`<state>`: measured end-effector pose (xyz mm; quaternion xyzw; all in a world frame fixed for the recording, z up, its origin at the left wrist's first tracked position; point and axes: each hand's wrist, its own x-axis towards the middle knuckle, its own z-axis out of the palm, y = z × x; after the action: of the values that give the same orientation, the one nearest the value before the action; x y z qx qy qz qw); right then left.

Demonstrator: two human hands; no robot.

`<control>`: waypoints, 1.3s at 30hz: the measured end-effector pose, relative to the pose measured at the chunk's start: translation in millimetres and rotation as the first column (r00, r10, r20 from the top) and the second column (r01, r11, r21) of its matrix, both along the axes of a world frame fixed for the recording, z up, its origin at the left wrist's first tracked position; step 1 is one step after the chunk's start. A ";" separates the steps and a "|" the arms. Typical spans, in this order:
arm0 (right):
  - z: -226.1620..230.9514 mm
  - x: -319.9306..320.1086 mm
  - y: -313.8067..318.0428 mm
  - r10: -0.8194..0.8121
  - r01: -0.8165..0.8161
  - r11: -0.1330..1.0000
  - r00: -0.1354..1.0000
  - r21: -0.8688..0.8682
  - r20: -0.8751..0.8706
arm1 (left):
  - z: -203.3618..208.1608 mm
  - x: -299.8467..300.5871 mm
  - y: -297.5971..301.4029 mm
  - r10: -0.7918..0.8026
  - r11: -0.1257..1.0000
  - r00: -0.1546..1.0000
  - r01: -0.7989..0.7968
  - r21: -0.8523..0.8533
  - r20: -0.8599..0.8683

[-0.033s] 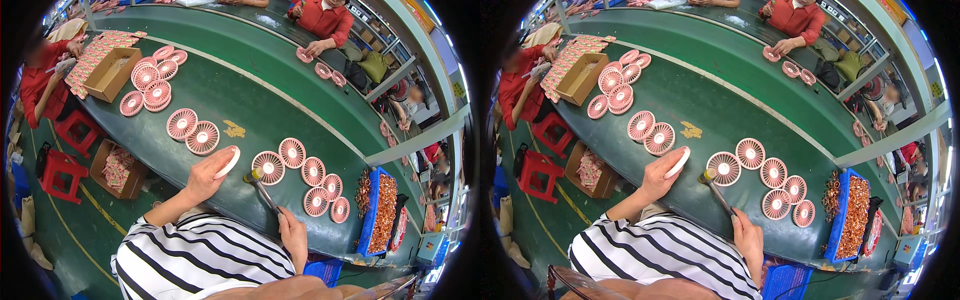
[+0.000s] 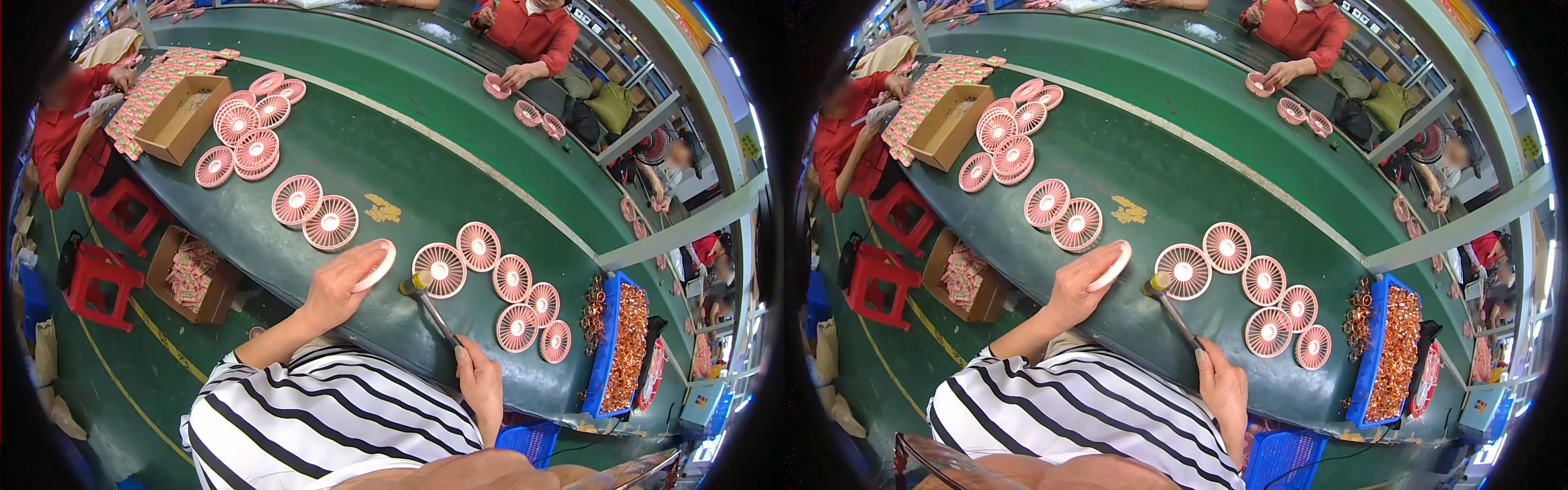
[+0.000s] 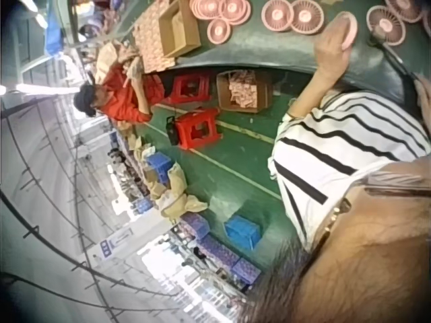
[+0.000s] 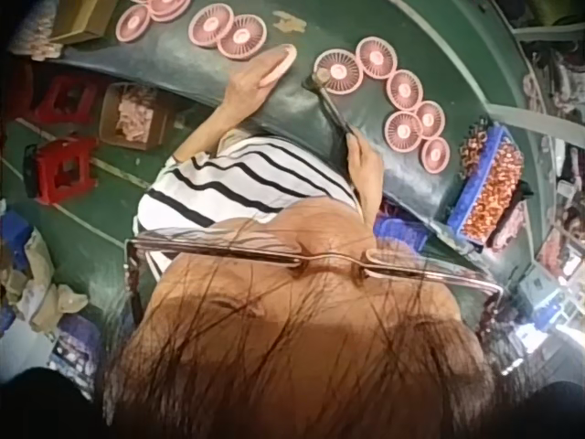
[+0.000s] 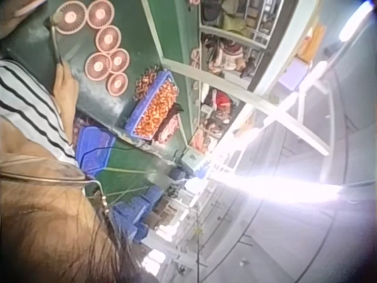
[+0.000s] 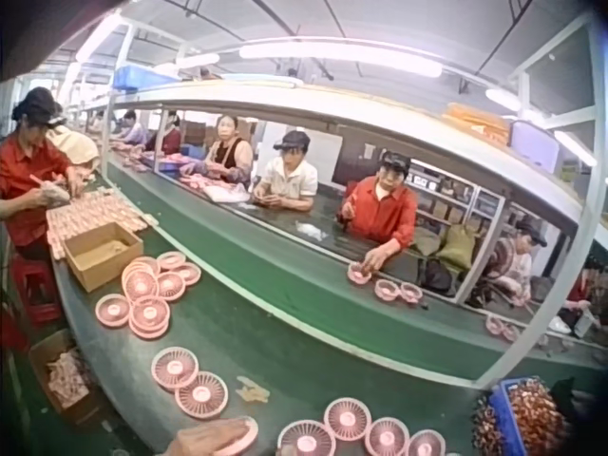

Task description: Assembling plastic fan components and using a mallet to secure parts on a factory assembly line.

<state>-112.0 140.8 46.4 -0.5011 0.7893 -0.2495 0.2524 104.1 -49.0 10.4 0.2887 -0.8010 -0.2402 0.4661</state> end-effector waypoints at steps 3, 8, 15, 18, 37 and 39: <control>-0.7 -2.4 -5.8 -0.044 0.044 0.999 0.998 -0.026 -0.035 | -9.8 -0.4 1.7 -0.035 0.998 0.968 0.048 -0.046 0.249; -11.1 -11.8 -9.3 -0.139 0.125 0.987 0.978 -0.099 -0.153 | -8.4 -1.3 12.7 -0.072 0.997 0.921 0.073 0.012 0.383; -14.4 -20.6 -5.8 -0.140 0.140 0.982 0.990 -0.127 0.008 | -7.0 1.3 13.7 -0.144 0.990 0.901 0.130 0.064 0.410; 12.1 -1.2 -3.2 -0.126 0.218 0.959 0.902 -0.183 0.413 | -7.0 -3.3 13.5 -0.136 0.988 0.947 0.111 0.104 0.290; 7.3 21.3 -30.1 0.248 -0.241 0.969 0.957 0.059 -0.152 | -8.2 -5.1 13.9 -0.083 0.962 0.977 0.028 0.271 0.196; 18.6 20.5 -26.4 0.220 -0.224 0.975 0.958 -0.003 -0.185 | -7.5 -0.2 13.7 -0.117 0.974 0.981 0.083 0.209 0.155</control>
<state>-91.5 114.4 65.0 -0.6102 0.7450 -0.1819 0.1989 103.9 -35.3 2.9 0.3126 -0.8222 -0.3185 0.3532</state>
